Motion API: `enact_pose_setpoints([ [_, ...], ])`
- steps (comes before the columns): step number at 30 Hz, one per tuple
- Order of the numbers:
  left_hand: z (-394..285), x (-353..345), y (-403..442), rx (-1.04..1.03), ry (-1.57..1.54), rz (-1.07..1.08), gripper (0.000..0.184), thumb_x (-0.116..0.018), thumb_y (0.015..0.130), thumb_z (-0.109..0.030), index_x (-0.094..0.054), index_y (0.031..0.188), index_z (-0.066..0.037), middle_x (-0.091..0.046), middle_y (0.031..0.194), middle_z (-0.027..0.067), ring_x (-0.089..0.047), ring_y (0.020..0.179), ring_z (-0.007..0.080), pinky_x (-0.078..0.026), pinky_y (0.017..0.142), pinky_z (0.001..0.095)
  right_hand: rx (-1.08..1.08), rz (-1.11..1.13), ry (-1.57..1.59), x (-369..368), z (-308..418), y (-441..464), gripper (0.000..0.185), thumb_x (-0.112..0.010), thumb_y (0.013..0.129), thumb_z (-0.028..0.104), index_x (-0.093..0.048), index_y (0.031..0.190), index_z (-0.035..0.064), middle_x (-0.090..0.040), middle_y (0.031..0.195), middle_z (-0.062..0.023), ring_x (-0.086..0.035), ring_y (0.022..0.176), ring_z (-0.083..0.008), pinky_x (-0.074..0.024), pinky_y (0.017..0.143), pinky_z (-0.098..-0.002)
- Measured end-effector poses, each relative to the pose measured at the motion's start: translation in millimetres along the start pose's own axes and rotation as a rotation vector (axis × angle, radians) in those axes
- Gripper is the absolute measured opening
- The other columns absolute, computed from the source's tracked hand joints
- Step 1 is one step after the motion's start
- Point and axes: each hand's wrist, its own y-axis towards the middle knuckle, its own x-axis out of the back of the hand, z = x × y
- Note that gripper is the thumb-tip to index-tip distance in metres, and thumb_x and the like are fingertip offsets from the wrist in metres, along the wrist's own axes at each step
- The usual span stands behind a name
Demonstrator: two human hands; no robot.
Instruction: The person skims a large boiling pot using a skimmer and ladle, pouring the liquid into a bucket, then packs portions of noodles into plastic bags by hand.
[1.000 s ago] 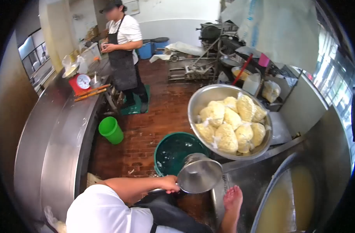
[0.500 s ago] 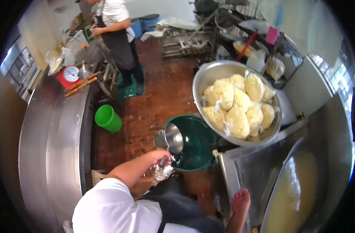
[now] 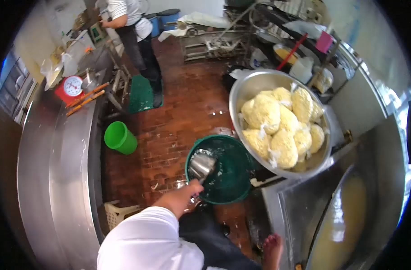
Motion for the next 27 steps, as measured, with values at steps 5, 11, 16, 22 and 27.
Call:
enact_pose_setpoints([
  [5,-8,-42,11,0.031,-0.420,0.486,0.022,-0.067,0.076,-0.017,-0.056,0.061,-0.005,-0.057,0.056,0.0075,-0.054,0.046,0.0184,-0.046,0.045,0.0345,-0.110,-0.013,-0.052,-43,9,-17,0.013,-0.058,0.092,0.020,-0.061,0.094,0.0074,-0.053,0.070,0.0012,-0.049,0.058,-0.0107,-0.0390,0.050,-0.0231],
  [11,21,5,-75,0.034,-0.673,0.791,0.022,-0.064,0.080,-0.016,-0.056,0.098,-0.007,-0.051,0.058,-0.0012,-0.048,0.045,0.0074,-0.041,0.039,0.0238,-0.133,0.055,0.047,-82,25,-18,0.015,-0.052,0.094,0.023,-0.057,0.090,0.0088,-0.055,0.072,-0.0025,-0.052,0.061,-0.0158,-0.0425,0.052,-0.0285],
  [16,8,56,-159,-0.074,-0.586,0.984,0.036,-0.062,0.082,-0.012,-0.050,0.116,-0.011,-0.047,0.061,-0.0034,-0.047,0.045,0.0047,-0.039,0.038,0.0219,-0.113,0.196,-0.065,-74,21,4,0.020,-0.052,0.094,0.026,-0.058,0.103,0.0081,-0.059,0.080,-0.0037,-0.056,0.067,-0.0187,-0.0464,0.057,-0.0296],
  [22,-38,74,-217,-0.207,-0.518,1.183,0.042,-0.063,0.082,-0.009,-0.045,0.120,-0.011,-0.046,0.062,-0.0021,-0.046,0.043,0.0060,-0.036,0.037,0.0221,-0.178,0.419,-0.028,-64,12,29,0.049,-0.047,0.092,0.050,-0.050,0.126,0.0145,-0.062,0.107,-0.0119,-0.061,0.084,-0.0301,-0.0513,0.065,-0.0433],
  [27,-77,52,-240,-0.259,-0.483,1.275,0.044,-0.062,0.083,-0.008,-0.043,0.123,-0.008,-0.045,0.061,-0.0013,-0.047,0.043,0.0073,-0.037,0.037,0.0222,-0.049,0.405,-0.133,-108,39,-30,0.055,-0.039,0.092,0.057,-0.049,0.122,0.0114,-0.060,0.105,-0.0114,-0.066,0.071,-0.0303,-0.0551,0.051,-0.0408],
])
